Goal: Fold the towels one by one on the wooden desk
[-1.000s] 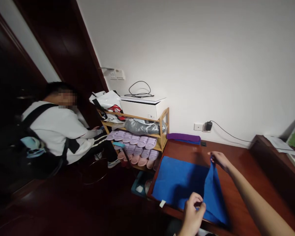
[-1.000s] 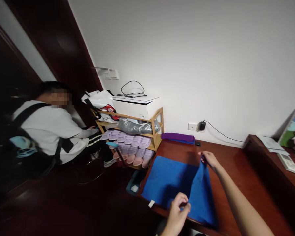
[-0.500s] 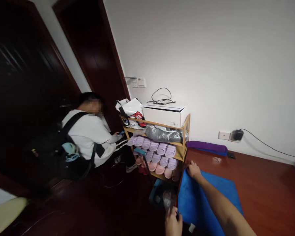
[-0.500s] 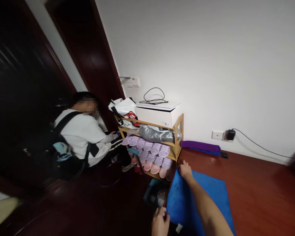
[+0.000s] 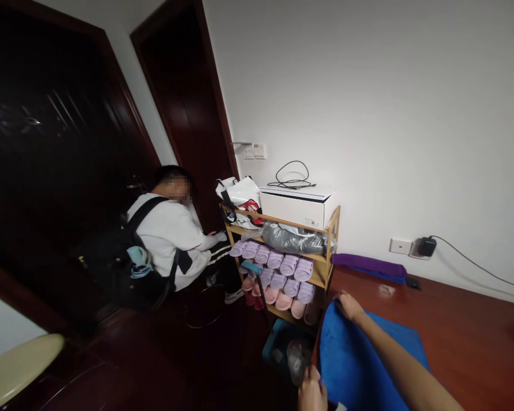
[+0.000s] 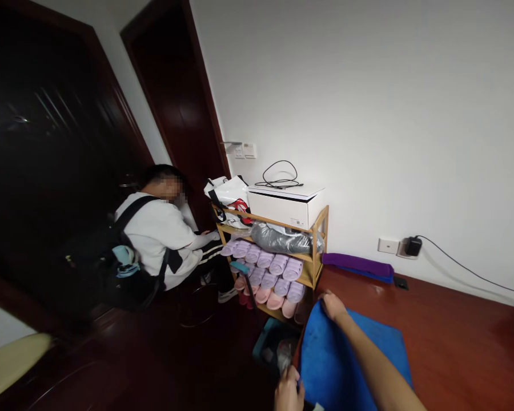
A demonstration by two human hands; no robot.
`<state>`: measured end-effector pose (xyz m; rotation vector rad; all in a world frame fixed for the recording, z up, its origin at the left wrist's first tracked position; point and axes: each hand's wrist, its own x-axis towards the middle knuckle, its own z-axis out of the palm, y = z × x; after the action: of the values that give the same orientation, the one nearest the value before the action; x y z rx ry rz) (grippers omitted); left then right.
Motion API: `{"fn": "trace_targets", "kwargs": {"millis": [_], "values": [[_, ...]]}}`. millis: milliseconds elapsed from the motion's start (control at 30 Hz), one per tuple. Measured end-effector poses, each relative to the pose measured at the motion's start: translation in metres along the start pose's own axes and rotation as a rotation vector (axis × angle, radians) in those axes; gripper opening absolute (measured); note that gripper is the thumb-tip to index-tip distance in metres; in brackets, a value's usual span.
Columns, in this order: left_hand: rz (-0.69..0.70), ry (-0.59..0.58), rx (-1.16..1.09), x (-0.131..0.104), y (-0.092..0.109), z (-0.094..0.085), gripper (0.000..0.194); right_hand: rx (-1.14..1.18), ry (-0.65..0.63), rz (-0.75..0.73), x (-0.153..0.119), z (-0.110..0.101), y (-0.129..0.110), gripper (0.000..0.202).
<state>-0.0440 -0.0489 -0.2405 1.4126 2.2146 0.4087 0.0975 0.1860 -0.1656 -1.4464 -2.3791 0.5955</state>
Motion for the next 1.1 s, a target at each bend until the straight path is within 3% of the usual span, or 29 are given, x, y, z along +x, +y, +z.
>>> {"fn": "trace_targets", "kwargs": {"millis": [200,400,533,667,933,1100], "values": [[0.033,0.02,-0.134,-0.006,0.013,-0.024,0.044,0.001,-0.022,-0.123,-0.045,-0.073,0.027,0.028],[0.133,0.052,0.058,-0.016,0.041,-0.044,0.023,0.023,0.07,-0.144,-0.111,-0.142,0.049,0.023],[0.2,0.061,0.124,-0.009,0.065,-0.057,0.023,0.065,0.14,-0.088,-0.135,-0.174,0.056,0.021],[0.235,0.063,0.143,0.009,0.079,-0.069,0.026,0.09,0.153,-0.037,-0.14,-0.192,0.057,0.019],[0.257,0.059,0.181,0.029,0.09,-0.087,0.03,0.175,0.071,-0.059,-0.138,-0.211,0.054,0.02],[0.387,0.125,0.071,0.049,0.096,-0.112,0.029,0.41,0.008,-0.056,-0.142,-0.226,0.063,0.025]]}}
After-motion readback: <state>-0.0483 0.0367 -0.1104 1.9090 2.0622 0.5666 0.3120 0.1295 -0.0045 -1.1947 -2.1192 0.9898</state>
